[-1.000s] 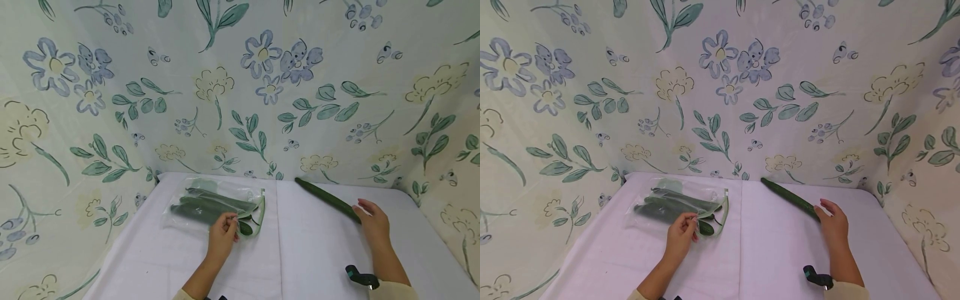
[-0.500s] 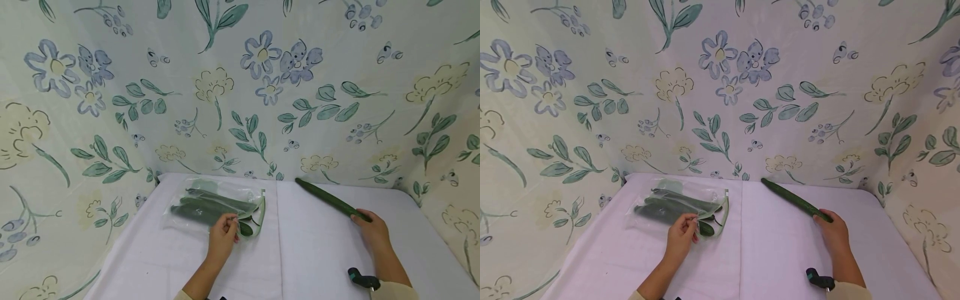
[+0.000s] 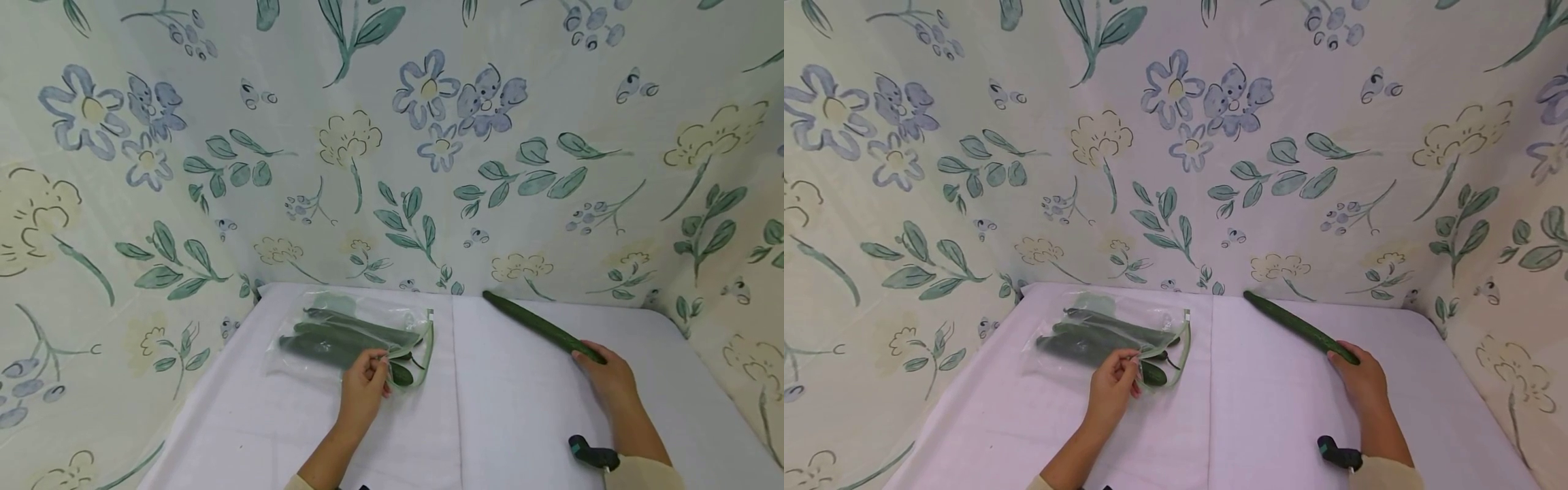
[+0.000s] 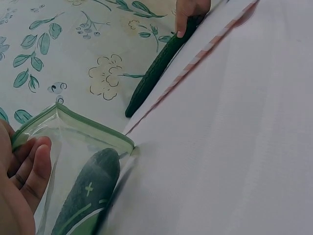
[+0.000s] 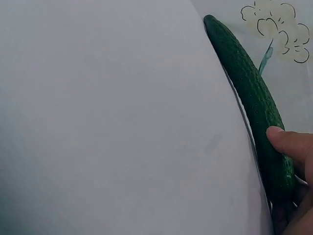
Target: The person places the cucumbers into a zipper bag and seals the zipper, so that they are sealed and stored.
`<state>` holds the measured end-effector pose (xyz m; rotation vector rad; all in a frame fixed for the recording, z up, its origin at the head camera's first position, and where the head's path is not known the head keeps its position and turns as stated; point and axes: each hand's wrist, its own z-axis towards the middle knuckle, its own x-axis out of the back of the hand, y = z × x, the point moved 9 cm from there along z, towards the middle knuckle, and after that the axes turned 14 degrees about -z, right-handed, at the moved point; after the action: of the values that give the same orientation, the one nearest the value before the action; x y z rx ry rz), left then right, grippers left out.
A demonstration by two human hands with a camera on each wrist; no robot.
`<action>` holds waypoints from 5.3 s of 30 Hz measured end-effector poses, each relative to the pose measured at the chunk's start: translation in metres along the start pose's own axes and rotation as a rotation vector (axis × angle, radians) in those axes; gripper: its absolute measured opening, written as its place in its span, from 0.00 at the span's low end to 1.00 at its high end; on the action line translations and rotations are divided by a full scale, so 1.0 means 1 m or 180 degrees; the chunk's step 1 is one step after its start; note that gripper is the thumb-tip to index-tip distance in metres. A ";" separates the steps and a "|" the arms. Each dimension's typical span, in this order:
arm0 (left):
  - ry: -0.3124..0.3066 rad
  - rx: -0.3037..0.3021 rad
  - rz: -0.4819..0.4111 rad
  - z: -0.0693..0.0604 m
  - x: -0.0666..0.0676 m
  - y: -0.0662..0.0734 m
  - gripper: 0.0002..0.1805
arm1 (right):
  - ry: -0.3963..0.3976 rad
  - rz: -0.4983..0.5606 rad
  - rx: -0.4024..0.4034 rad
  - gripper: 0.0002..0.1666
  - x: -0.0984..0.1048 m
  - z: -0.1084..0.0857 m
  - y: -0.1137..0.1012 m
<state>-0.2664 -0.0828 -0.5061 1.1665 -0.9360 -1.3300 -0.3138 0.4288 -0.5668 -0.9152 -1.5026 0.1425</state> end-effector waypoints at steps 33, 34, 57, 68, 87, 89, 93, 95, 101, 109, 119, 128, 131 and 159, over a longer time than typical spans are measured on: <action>0.0001 -0.0014 -0.0027 0.001 0.001 0.000 0.08 | -0.0044 0.0190 -0.0114 0.47 0.017 -0.008 0.007; 0.0005 -0.0022 -0.0038 0.001 0.000 0.000 0.07 | -0.0062 0.0180 -0.0089 0.47 0.019 -0.009 0.007; -0.0045 0.0011 -0.0016 0.001 0.001 0.001 0.09 | -0.0769 0.0542 0.0138 0.50 0.002 -0.064 -0.019; -0.0026 -0.0006 -0.0050 0.000 0.000 0.001 0.08 | -0.0894 0.0483 0.0496 0.41 -0.005 -0.090 -0.028; -0.0081 -0.0047 -0.0030 -0.001 -0.002 0.002 0.09 | -0.0939 0.0321 0.0870 0.36 -0.034 -0.117 -0.058; -0.0074 -0.0052 -0.0029 -0.001 -0.002 0.003 0.09 | -0.0904 0.0222 0.0931 0.35 -0.036 -0.119 -0.061; -0.0074 -0.0016 -0.0002 -0.001 -0.003 0.003 0.08 | -0.0894 0.0102 0.0992 0.35 -0.040 -0.120 -0.066; -0.0072 0.0005 0.0011 -0.002 -0.004 0.003 0.08 | -0.0902 0.0089 0.0994 0.35 -0.042 -0.121 -0.069; -0.0046 -0.0021 -0.0008 -0.002 -0.003 0.003 0.08 | -0.0958 0.0147 0.1028 0.33 -0.051 -0.128 -0.079; -0.0068 0.0008 -0.0006 -0.002 -0.003 0.003 0.08 | -0.0936 0.0210 0.1090 0.31 -0.058 -0.137 -0.094; -0.0066 -0.0003 0.0008 -0.001 -0.003 0.004 0.08 | -0.0937 0.0257 0.1145 0.30 -0.069 -0.144 -0.107; -0.0071 -0.0028 0.0018 -0.002 -0.002 0.003 0.07 | -0.0989 0.0399 0.1202 0.27 -0.082 -0.152 -0.114; -0.0078 -0.0016 0.0002 -0.002 -0.002 0.002 0.07 | -0.1019 0.0448 0.1193 0.27 -0.087 -0.155 -0.117; -0.0046 -0.0068 -0.0099 -0.002 -0.002 0.004 0.07 | -0.1705 0.1224 0.1642 0.31 -0.114 -0.176 -0.144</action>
<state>-0.2638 -0.0809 -0.5024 1.1607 -0.9154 -1.3720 -0.2368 0.1879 -0.5381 -0.7583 -1.6352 1.0756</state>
